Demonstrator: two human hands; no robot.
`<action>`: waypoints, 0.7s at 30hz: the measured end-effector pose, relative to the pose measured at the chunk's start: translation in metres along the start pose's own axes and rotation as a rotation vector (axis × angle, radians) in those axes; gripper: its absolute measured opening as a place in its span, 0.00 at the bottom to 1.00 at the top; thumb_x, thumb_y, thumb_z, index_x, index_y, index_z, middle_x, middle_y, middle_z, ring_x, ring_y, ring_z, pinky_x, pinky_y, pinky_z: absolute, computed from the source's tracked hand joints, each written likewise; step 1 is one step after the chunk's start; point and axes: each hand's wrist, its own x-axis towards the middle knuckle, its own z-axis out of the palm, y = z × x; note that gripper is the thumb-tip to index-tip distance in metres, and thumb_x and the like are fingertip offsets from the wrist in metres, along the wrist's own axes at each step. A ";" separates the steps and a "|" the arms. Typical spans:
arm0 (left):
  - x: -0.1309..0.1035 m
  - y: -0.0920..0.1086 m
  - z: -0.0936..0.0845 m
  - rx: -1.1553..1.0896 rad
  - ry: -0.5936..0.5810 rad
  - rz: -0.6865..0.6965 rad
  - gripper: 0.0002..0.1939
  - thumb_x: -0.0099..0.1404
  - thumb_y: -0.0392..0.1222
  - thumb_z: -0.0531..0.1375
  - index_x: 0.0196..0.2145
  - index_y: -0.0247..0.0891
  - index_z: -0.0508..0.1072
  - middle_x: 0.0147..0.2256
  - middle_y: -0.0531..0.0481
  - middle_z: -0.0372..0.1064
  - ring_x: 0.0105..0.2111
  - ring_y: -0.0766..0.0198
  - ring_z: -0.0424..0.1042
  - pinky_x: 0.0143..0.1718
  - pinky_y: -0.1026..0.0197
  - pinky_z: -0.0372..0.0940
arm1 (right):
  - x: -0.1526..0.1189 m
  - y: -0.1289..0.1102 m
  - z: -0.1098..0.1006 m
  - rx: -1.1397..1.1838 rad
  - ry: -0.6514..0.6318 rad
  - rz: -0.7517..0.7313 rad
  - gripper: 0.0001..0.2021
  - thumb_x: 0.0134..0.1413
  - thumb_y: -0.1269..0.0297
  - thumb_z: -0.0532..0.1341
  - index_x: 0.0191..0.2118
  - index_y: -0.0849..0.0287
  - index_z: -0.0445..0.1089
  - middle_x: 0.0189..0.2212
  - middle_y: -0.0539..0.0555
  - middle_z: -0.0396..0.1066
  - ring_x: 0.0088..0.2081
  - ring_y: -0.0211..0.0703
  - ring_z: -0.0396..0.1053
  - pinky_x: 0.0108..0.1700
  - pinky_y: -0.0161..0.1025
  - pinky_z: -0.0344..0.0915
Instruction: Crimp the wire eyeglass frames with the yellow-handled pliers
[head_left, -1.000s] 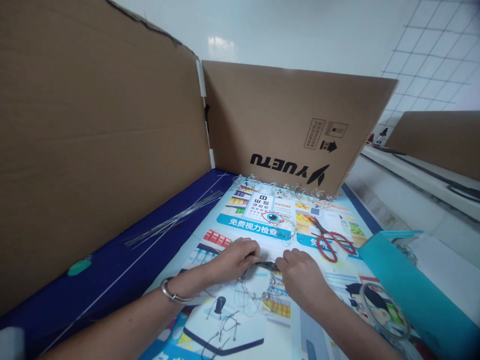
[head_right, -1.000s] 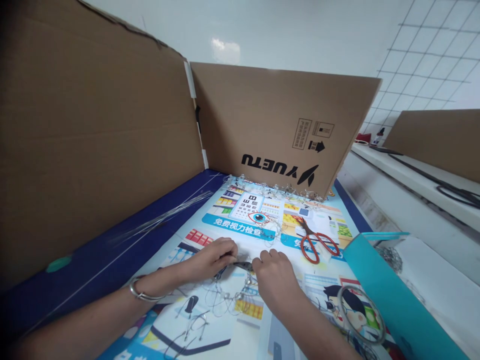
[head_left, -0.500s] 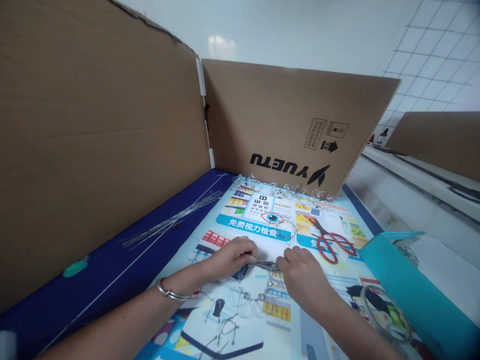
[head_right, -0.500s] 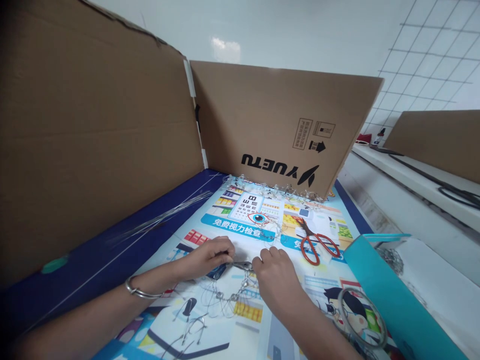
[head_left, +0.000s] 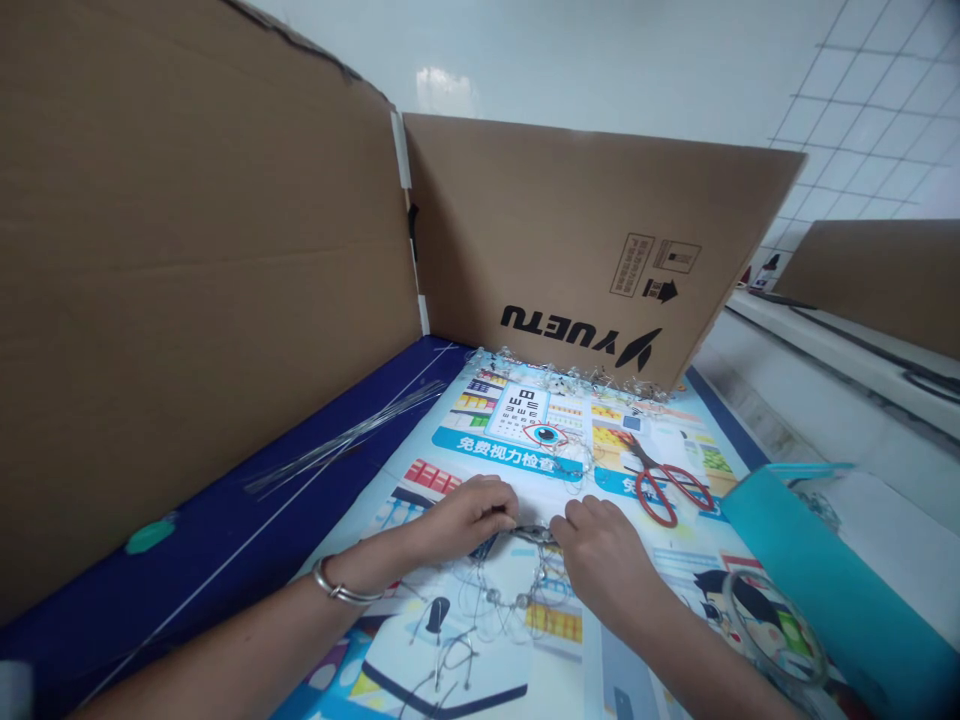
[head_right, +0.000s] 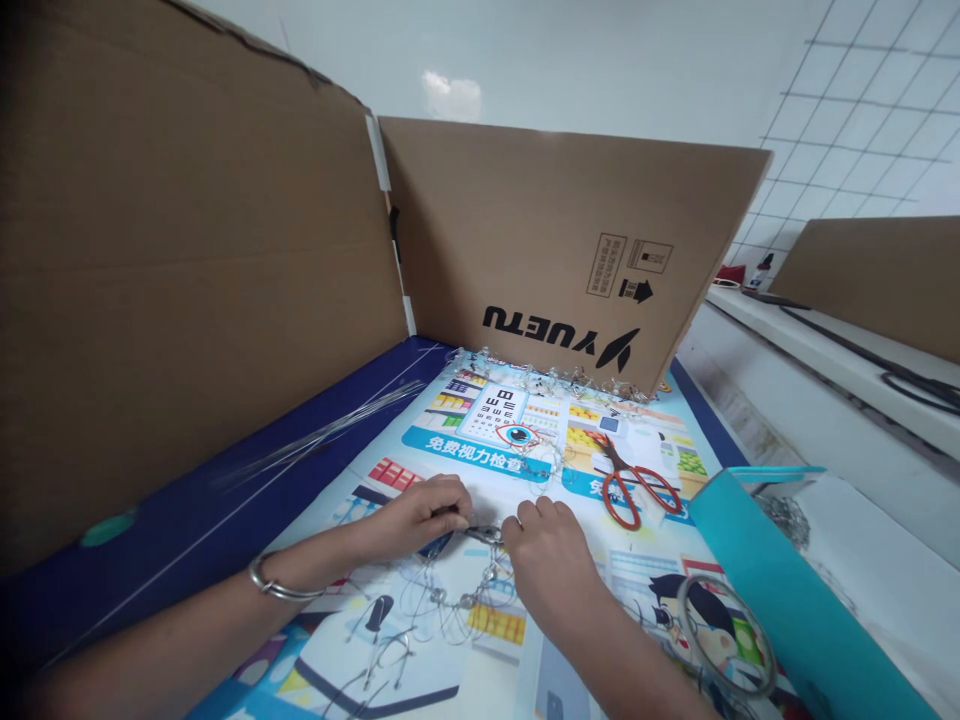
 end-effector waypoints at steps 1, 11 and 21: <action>0.000 0.000 0.000 0.007 0.001 -0.005 0.04 0.61 0.32 0.54 0.29 0.36 0.66 0.28 0.54 0.65 0.31 0.69 0.62 0.36 0.64 0.56 | 0.000 0.000 0.000 0.002 0.002 -0.001 0.06 0.49 0.77 0.56 0.30 0.58 0.64 0.28 0.52 0.63 0.32 0.43 0.55 0.34 0.40 0.44; 0.000 0.002 0.001 0.048 -0.010 -0.037 0.05 0.61 0.31 0.53 0.28 0.36 0.64 0.27 0.55 0.63 0.30 0.69 0.61 0.35 0.63 0.55 | 0.001 -0.001 0.002 0.010 -0.004 0.008 0.06 0.49 0.77 0.56 0.30 0.58 0.65 0.28 0.52 0.63 0.32 0.43 0.56 0.33 0.40 0.44; -0.001 0.005 0.003 0.098 -0.020 0.000 0.07 0.62 0.30 0.50 0.28 0.36 0.63 0.27 0.53 0.62 0.31 0.67 0.60 0.36 0.63 0.55 | 0.001 -0.005 0.000 -0.010 -0.031 0.005 0.06 0.47 0.77 0.56 0.30 0.59 0.65 0.28 0.54 0.64 0.31 0.43 0.56 0.31 0.41 0.42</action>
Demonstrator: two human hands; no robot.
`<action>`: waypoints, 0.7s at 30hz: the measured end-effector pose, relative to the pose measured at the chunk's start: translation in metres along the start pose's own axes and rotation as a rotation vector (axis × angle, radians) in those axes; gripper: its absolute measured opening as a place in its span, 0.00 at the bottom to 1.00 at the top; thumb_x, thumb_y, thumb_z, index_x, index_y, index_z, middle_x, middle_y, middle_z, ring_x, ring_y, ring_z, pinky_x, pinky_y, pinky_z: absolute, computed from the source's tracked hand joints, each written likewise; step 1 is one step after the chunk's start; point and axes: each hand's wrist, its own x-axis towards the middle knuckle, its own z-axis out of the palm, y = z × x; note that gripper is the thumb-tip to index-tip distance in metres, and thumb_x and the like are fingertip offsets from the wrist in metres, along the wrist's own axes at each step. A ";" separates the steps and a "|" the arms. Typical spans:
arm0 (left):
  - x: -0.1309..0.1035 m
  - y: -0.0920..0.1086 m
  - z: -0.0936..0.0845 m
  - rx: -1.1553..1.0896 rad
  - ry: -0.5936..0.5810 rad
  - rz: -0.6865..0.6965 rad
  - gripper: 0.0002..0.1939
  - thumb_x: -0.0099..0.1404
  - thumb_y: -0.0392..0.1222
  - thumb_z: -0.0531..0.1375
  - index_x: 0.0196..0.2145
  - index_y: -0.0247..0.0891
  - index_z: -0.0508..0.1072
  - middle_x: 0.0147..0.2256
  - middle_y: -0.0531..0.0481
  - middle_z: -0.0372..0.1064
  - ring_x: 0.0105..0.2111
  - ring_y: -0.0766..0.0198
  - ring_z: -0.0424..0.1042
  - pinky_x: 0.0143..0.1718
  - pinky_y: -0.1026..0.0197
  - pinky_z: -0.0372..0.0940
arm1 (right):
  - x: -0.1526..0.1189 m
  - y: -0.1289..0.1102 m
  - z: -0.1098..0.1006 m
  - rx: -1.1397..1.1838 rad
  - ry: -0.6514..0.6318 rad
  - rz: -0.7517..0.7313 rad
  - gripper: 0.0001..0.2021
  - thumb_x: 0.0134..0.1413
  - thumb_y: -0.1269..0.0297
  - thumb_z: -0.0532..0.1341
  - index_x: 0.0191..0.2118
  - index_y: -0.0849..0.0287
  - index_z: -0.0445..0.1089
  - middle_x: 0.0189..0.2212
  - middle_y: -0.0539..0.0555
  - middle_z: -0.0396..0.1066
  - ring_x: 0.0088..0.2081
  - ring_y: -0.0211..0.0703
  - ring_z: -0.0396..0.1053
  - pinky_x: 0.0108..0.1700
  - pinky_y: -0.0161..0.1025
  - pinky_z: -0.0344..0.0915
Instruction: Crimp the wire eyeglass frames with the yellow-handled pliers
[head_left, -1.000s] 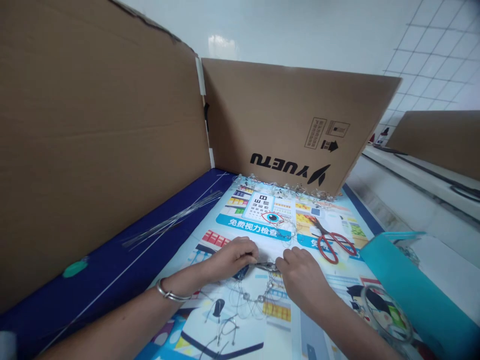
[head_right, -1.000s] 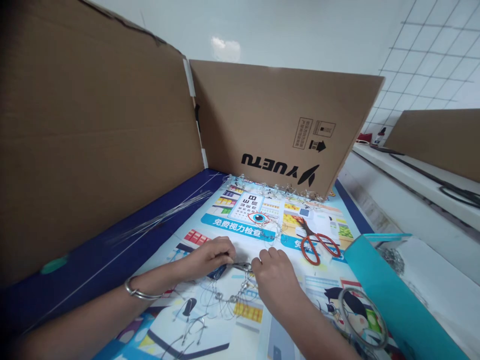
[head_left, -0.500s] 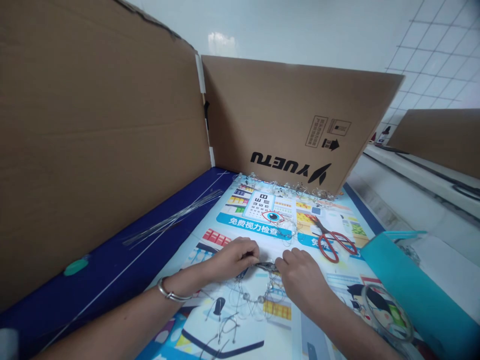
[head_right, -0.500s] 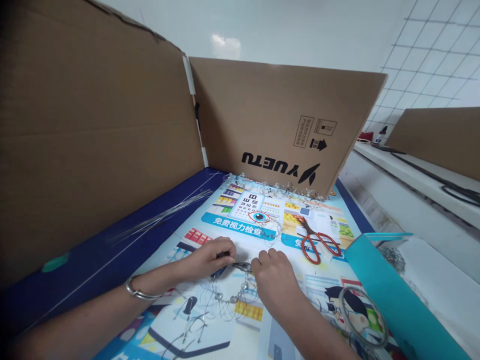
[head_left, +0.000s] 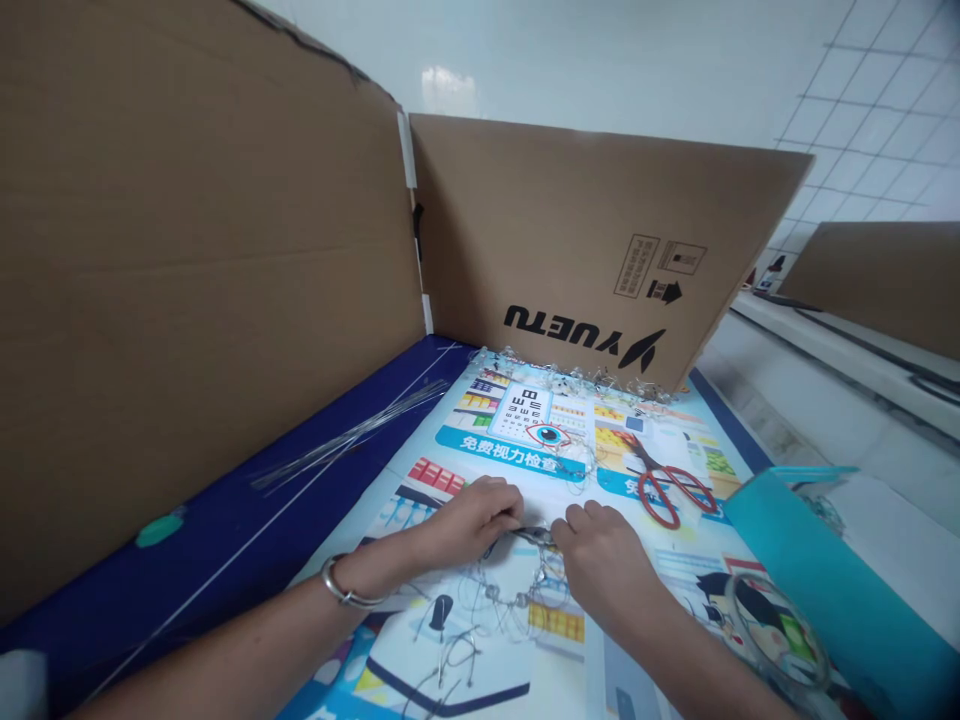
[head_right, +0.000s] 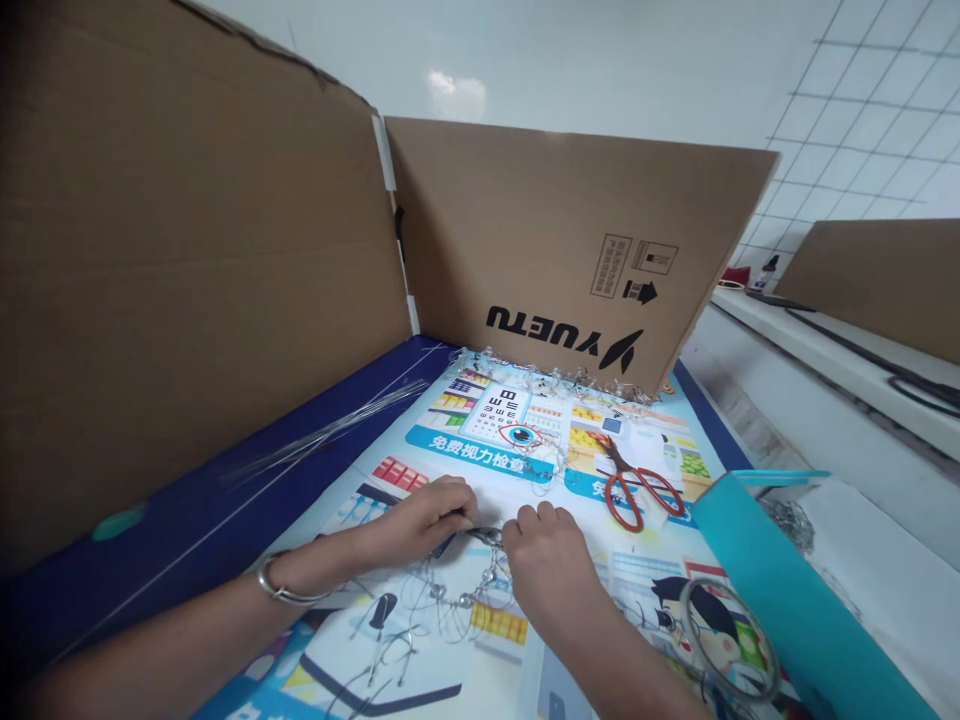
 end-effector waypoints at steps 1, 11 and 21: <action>0.000 0.000 0.000 0.004 -0.005 0.004 0.07 0.62 0.30 0.49 0.28 0.36 0.63 0.27 0.53 0.62 0.31 0.66 0.60 0.36 0.63 0.55 | 0.000 -0.001 0.000 0.003 -0.004 0.001 0.06 0.47 0.76 0.56 0.30 0.59 0.65 0.28 0.54 0.64 0.31 0.43 0.56 0.31 0.41 0.42; -0.001 -0.006 -0.003 -0.078 -0.002 -0.033 0.06 0.63 0.34 0.52 0.29 0.36 0.67 0.28 0.53 0.65 0.32 0.67 0.62 0.37 0.64 0.57 | -0.001 0.009 -0.007 0.035 -0.048 0.044 0.07 0.46 0.76 0.55 0.29 0.57 0.65 0.28 0.53 0.64 0.33 0.42 0.57 0.33 0.39 0.44; 0.000 -0.010 -0.012 -0.273 0.012 -0.044 0.07 0.63 0.38 0.55 0.29 0.35 0.69 0.29 0.51 0.67 0.32 0.67 0.65 0.37 0.64 0.60 | -0.002 0.008 -0.018 -0.031 -0.010 0.000 0.07 0.46 0.77 0.56 0.28 0.58 0.64 0.28 0.53 0.63 0.32 0.43 0.56 0.33 0.40 0.44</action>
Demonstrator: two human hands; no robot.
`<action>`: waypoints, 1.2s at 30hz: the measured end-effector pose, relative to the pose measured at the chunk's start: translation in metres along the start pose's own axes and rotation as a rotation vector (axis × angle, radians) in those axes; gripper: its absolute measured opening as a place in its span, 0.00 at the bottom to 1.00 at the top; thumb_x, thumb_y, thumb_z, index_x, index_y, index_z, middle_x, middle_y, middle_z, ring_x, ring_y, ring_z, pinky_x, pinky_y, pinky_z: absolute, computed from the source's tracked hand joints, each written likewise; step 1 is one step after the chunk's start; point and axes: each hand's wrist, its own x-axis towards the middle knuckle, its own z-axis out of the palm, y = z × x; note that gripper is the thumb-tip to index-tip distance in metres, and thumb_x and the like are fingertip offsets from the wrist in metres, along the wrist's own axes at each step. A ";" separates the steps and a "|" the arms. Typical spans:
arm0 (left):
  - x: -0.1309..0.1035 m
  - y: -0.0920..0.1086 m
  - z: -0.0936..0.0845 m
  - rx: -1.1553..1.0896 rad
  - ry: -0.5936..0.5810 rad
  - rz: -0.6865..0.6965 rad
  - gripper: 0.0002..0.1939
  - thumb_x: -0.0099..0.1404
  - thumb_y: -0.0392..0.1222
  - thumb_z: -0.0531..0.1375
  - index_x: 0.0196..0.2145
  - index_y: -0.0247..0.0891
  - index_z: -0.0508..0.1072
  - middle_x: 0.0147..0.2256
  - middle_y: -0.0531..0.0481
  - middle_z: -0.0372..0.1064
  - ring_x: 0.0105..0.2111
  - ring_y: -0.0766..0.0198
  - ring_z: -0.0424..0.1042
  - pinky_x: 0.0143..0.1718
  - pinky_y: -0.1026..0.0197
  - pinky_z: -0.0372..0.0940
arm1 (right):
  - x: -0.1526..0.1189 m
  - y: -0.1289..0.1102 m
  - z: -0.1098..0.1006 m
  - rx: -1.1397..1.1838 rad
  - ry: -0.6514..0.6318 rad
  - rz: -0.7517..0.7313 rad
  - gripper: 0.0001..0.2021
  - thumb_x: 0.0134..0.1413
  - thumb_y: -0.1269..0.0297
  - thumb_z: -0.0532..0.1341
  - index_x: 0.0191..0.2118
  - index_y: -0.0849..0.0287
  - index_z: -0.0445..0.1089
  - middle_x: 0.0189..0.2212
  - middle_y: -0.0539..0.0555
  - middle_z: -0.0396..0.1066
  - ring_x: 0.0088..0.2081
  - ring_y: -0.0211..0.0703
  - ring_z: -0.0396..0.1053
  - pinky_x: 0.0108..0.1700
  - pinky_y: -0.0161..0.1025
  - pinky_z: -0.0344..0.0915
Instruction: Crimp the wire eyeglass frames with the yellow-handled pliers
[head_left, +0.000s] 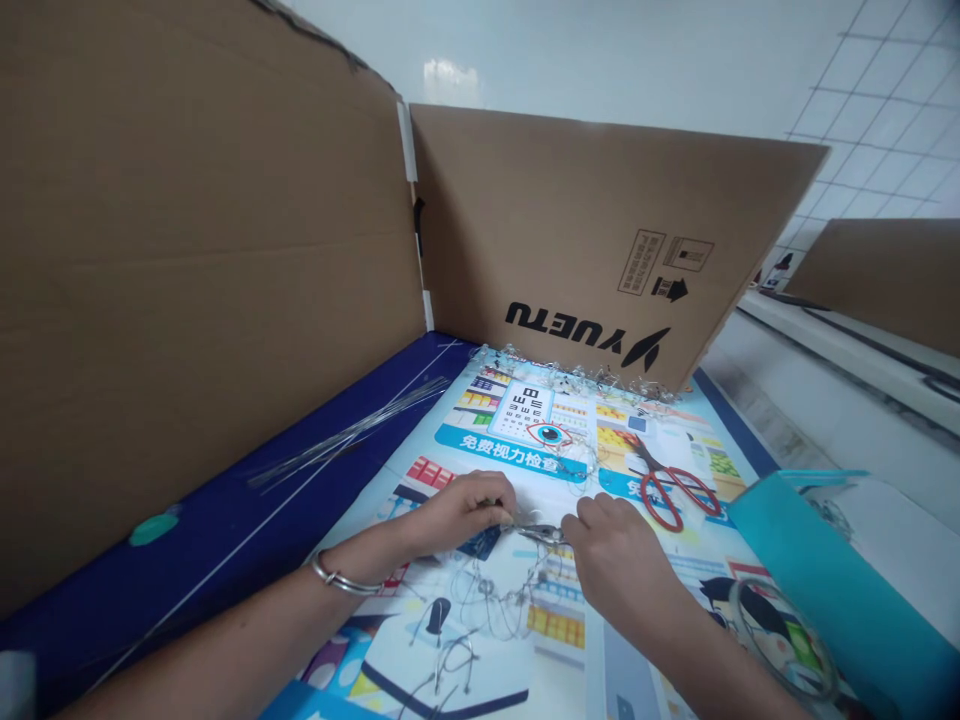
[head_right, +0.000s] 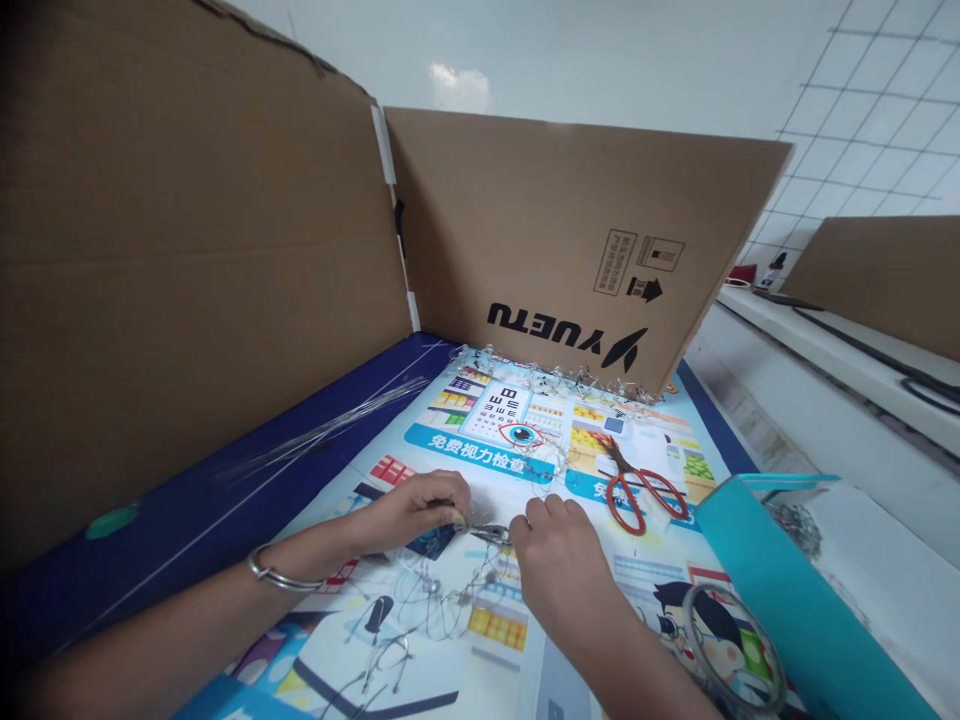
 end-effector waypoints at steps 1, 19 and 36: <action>0.000 0.001 0.000 -0.021 0.005 -0.001 0.07 0.63 0.38 0.55 0.28 0.34 0.69 0.29 0.51 0.66 0.32 0.67 0.65 0.36 0.64 0.60 | 0.000 -0.001 -0.001 -0.008 0.012 -0.001 0.07 0.45 0.78 0.56 0.28 0.58 0.64 0.27 0.53 0.63 0.31 0.43 0.56 0.32 0.40 0.43; -0.003 0.006 0.005 0.110 -0.041 0.002 0.07 0.64 0.39 0.54 0.29 0.36 0.68 0.28 0.52 0.66 0.33 0.66 0.62 0.40 0.62 0.58 | 0.002 -0.011 -0.001 -0.087 0.046 -0.030 0.07 0.46 0.79 0.56 0.29 0.60 0.66 0.27 0.55 0.63 0.31 0.44 0.56 0.31 0.41 0.43; -0.002 0.007 0.012 0.187 0.000 -0.019 0.04 0.61 0.35 0.54 0.28 0.37 0.66 0.27 0.55 0.65 0.31 0.67 0.63 0.39 0.62 0.57 | 0.001 -0.008 0.011 -0.011 0.007 -0.017 0.07 0.43 0.78 0.56 0.29 0.58 0.64 0.28 0.53 0.63 0.32 0.44 0.56 0.32 0.40 0.44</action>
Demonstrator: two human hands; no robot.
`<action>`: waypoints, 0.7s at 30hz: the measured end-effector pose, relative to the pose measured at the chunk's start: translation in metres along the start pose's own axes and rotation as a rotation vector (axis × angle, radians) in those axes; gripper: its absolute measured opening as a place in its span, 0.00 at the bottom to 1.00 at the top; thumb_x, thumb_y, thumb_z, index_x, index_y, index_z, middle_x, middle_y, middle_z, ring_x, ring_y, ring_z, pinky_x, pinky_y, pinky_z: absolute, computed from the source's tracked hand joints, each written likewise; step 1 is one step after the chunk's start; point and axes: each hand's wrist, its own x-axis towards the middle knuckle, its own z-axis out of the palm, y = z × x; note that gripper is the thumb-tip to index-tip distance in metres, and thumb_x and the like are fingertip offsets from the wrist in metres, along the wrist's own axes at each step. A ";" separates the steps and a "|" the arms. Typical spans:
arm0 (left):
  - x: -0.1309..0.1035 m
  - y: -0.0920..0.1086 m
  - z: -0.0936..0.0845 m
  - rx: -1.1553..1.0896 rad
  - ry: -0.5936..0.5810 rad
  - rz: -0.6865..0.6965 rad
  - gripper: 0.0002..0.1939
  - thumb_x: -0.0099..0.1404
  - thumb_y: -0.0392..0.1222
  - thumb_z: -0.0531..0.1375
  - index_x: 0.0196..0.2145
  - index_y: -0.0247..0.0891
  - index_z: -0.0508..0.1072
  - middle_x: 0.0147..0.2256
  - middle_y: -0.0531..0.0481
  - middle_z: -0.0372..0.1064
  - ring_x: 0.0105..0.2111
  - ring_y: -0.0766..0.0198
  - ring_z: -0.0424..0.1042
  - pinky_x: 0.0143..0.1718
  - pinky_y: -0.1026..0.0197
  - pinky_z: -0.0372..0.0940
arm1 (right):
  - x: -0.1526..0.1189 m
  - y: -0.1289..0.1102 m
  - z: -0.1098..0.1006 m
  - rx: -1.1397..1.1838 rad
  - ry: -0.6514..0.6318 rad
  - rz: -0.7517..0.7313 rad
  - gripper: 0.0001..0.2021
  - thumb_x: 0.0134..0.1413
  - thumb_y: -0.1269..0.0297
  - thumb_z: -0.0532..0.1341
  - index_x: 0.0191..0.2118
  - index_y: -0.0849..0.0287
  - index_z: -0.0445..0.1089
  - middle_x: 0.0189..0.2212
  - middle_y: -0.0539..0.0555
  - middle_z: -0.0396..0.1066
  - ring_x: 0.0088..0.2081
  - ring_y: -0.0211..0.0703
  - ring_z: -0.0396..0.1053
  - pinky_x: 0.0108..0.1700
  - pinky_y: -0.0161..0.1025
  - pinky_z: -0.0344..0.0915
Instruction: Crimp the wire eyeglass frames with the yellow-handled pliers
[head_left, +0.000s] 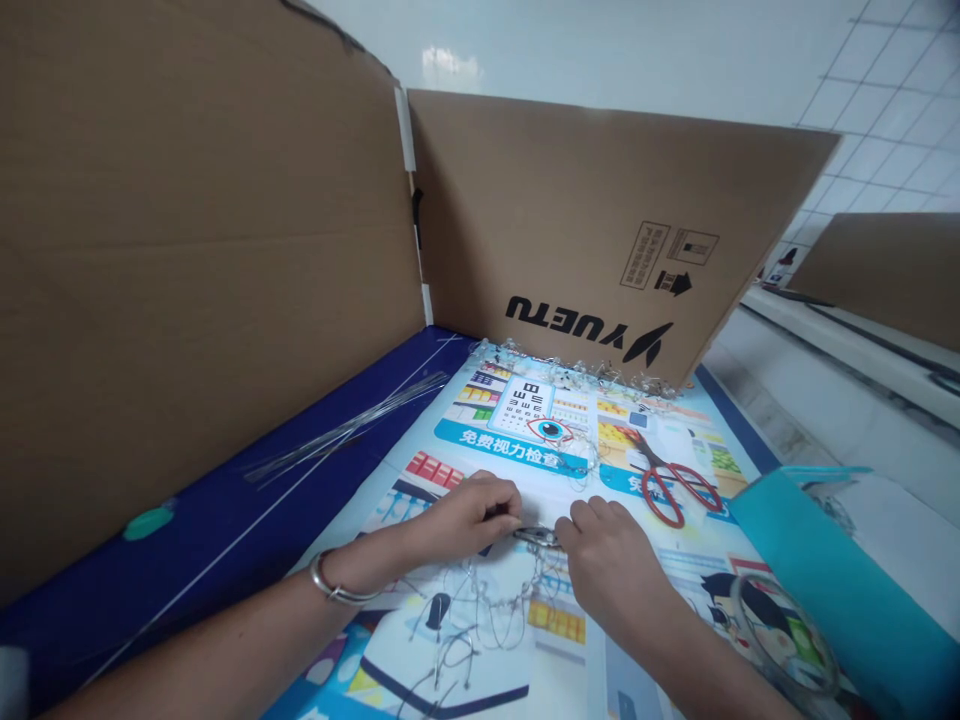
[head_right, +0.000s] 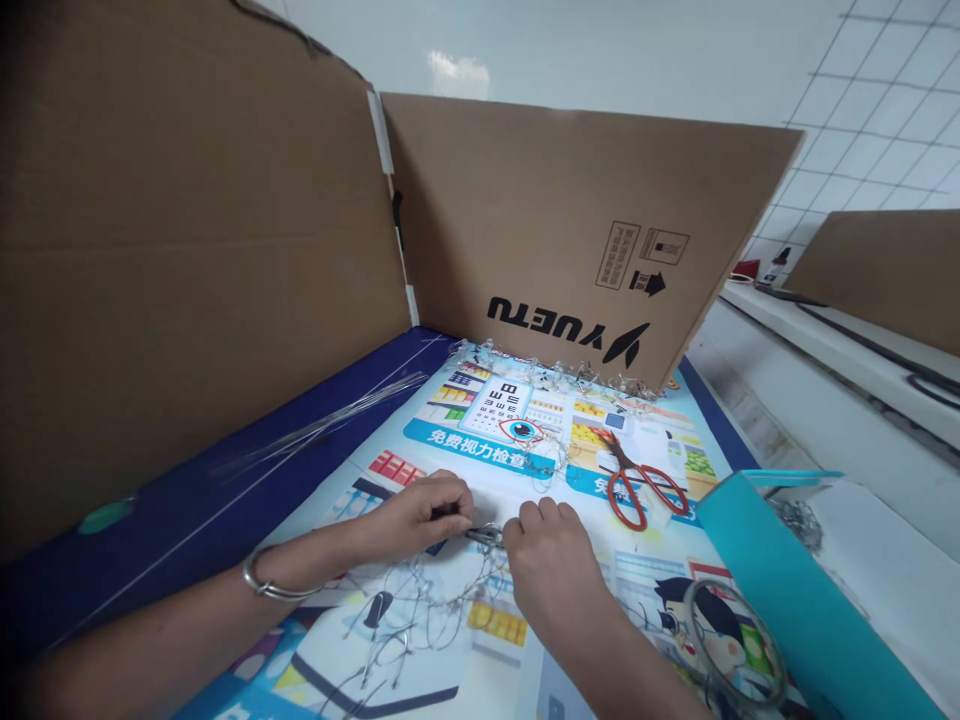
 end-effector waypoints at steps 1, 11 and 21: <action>0.000 0.001 0.000 0.002 -0.001 -0.001 0.04 0.60 0.35 0.54 0.28 0.37 0.66 0.27 0.55 0.65 0.31 0.67 0.63 0.39 0.62 0.57 | 0.000 0.000 0.000 0.001 -0.006 -0.001 0.07 0.44 0.78 0.56 0.29 0.58 0.64 0.28 0.53 0.63 0.32 0.44 0.56 0.32 0.40 0.44; 0.000 0.003 0.000 -0.008 0.011 -0.022 0.04 0.59 0.33 0.55 0.27 0.36 0.67 0.25 0.55 0.65 0.29 0.68 0.63 0.33 0.65 0.57 | 0.000 -0.002 0.000 0.018 -0.018 -0.007 0.07 0.46 0.78 0.56 0.29 0.58 0.65 0.27 0.53 0.64 0.32 0.44 0.57 0.32 0.40 0.45; -0.001 0.003 0.000 -0.049 0.011 -0.061 0.04 0.59 0.33 0.54 0.27 0.36 0.65 0.25 0.56 0.63 0.26 0.70 0.61 0.29 0.67 0.55 | 0.000 0.015 -0.017 0.048 -0.019 0.053 0.07 0.47 0.77 0.55 0.29 0.58 0.66 0.29 0.53 0.64 0.33 0.42 0.58 0.35 0.39 0.46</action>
